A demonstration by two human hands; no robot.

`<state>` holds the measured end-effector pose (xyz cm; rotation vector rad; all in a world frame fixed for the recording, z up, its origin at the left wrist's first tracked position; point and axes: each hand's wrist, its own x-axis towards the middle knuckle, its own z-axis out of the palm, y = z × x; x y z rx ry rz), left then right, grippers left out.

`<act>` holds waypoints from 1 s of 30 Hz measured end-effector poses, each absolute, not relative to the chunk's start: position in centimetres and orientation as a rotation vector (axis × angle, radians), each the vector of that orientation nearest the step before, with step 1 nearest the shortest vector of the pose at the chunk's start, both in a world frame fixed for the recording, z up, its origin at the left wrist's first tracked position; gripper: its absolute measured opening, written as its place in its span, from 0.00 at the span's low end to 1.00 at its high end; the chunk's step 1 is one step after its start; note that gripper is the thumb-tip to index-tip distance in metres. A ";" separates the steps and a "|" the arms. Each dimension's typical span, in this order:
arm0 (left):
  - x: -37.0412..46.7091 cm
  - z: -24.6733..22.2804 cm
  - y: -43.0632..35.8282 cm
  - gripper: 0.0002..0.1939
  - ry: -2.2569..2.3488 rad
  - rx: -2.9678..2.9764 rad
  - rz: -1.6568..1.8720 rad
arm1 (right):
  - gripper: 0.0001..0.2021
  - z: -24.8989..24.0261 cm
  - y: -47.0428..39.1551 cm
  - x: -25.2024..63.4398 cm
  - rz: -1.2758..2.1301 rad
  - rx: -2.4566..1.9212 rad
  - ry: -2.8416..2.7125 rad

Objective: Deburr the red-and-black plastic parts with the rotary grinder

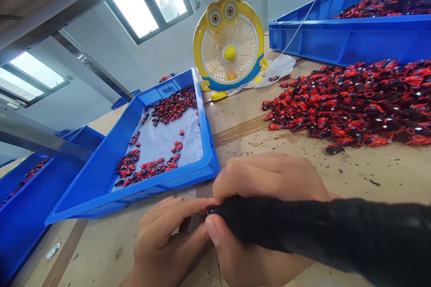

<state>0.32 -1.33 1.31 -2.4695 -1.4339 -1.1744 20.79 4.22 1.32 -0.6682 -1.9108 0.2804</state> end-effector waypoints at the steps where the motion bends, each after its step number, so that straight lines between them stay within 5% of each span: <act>1: 0.4 1.4 -1.3 0.12 -1.428 -2.472 -1.183 | 0.04 1.4 4.2 20.8 0.298 -0.658 -1.928; 18: -0.3 1.5 -1.3 0.05 -1.408 -2.531 -1.188 | 0.04 2.2 3.8 21.1 0.447 -0.676 -1.895; 30: -1.2 0.8 -1.7 0.10 -1.519 -2.473 -1.280 | 0.03 3.0 3.1 22.5 0.555 -0.691 -1.793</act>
